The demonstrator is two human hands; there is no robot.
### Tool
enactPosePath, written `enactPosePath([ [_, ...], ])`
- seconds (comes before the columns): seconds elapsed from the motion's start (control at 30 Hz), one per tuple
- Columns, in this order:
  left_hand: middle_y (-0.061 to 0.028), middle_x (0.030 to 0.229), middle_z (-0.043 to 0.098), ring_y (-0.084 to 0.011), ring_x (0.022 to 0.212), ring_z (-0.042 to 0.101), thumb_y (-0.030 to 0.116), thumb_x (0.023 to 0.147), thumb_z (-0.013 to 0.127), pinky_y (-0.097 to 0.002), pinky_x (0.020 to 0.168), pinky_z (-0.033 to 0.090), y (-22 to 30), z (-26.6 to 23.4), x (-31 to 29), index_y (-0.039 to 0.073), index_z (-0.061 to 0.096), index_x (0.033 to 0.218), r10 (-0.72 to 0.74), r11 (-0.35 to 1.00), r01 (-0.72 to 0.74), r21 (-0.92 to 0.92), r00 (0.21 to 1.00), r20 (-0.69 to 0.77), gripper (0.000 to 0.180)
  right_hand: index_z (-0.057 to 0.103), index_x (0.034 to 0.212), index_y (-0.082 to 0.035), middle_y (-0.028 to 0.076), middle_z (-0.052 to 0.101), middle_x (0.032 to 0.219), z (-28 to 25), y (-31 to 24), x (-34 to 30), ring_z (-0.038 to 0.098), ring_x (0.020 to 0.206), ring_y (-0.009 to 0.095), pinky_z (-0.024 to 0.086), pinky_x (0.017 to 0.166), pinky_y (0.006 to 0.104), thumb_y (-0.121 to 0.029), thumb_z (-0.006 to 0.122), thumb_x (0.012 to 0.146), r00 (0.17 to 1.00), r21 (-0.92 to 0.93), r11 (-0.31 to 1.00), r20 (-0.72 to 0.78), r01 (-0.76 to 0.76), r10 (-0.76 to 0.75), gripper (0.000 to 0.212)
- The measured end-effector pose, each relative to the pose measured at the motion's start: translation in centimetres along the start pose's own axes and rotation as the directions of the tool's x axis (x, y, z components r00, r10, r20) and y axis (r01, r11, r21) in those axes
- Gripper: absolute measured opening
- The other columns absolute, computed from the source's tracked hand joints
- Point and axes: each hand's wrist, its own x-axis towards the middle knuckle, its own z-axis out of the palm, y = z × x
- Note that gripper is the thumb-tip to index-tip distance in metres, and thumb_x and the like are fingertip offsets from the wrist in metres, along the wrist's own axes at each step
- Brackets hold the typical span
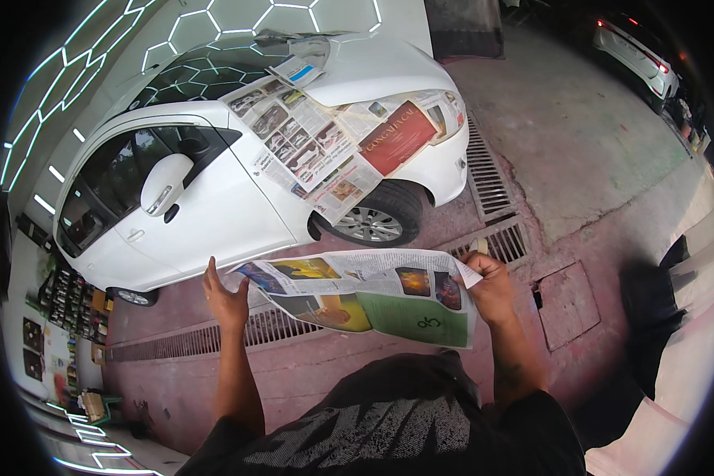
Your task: The person covers the front and side of a white car with newspaper sheets, securing them with masking tape. They smooth the paper over the hood, fender, and side window, then move to the rear wheel arch to continue masking.
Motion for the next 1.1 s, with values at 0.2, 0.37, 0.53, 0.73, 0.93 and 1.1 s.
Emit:
enactPosePath([
  [0.2, -0.021, 0.13, 0.071, -0.0396, 0.117, 0.071, 0.017, 0.088, 0.094, -0.0473, 0.102, 0.057, 16.3, 1.8, -9.7, 0.0, 0.059, 0.147, 0.291, 0.857, -0.007, -0.515, 0.831, 0.473, 0.071, 0.07, 0.115, -0.001, 0.006, 0.075, 0.105, 6.3, 0.5, 2.1, 0.069, 0.081, 0.009, 0.056, 0.072, 0.0259, -0.021, 0.068, 0.114, 0.813, 0.551, 0.805, -0.354, -0.219, 0.463, 0.021],
  [0.37, -0.0151, 0.102, 0.078, -0.0275, 0.092, 0.076, 0.017, 0.091, 0.093, -0.0393, 0.088, 0.06, 27.0, 3.8, -12.9, -0.001, 0.073, 0.12, 0.13, 0.833, 0.26, -0.488, 0.765, 0.63, 0.04, 0.07, 0.124, -0.002, 0.003, 0.074, 0.105, 8.7, 1.2, 4.4, 0.07, 0.089, 0.011, 0.057, 0.078, 0.0295, -0.029, 0.067, 0.115, 0.781, 0.713, 0.639, -0.21, -0.289, 0.588, 0.029],
  [0.53, -0.0059, 0.091, 0.079, -0.0065, 0.083, 0.067, 0.01, 0.097, 0.089, -0.0284, 0.076, 0.056, 25.1, 5.8, -14.0, -0.002, 0.077, 0.11, -0.018, 0.721, 0.557, -0.413, 0.611, 0.792, 0.021, 0.071, 0.122, -0.003, 0.002, 0.074, 0.106, 7.7, 3.9, 4.9, 0.067, 0.094, 0.009, 0.054, 0.084, 0.0284, -0.03, 0.072, 0.112, 0.832, 0.659, 0.707, -0.22, -0.258, 0.509, 0.028],
  [0.73, -0.0058, 0.091, 0.079, -0.0117, 0.085, 0.071, 0.011, 0.096, 0.089, -0.0301, 0.078, 0.055, 22.3, 4.4, -12.4, -0.001, 0.082, 0.102, 0.115, 0.765, 0.446, -0.464, 0.615, 0.78, 0.015, 0.07, 0.11, -0.002, 0.002, 0.075, 0.102, 4.5, 5.2, 4.9, 0.066, 0.089, 0.005, 0.053, 0.075, 0.0258, -0.014, 0.085, 0.102, 0.945, 0.292, 0.926, -0.151, -0.239, 0.291, 0.021],
  [0.93, -0.0134, 0.077, 0.071, -0.0209, 0.069, 0.069, 0.02, 0.107, 0.074, -0.0401, 0.066, 0.052, 21.7, 4.6, -10.9, -0.001, 0.073, 0.098, -0.159, 0.942, 0.315, -0.113, 0.718, 0.677, 0.022, 0.068, 0.1, -0.003, 0.004, 0.075, 0.096, 0.4, 5.5, 7.2, 0.068, 0.087, 0.009, 0.055, 0.074, 0.029, -0.015, 0.096, 0.089, 0.979, 0.036, 0.983, 0.1, -0.181, 0.177, 0.033],
  [1.1, -0.0208, 0.09, 0.074, -0.0444, 0.079, 0.072, 0.017, 0.11, 0.065, -0.0524, 0.068, 0.053, 23.9, 4.9, -7.8, 0.005, 0.069, 0.11, -0.012, 0.998, 0.036, -0.052, 0.913, 0.408, 0.013, 0.075, 0.109, -0.002, 0.012, 0.079, 0.1, -4.5, 4.5, 9.7, 0.076, 0.089, 0.022, 0.059, 0.081, 0.0376, -0.024, 0.098, 0.081, 0.964, -0.434, 0.897, 0.191, -0.088, 0.187, 0.043],
])
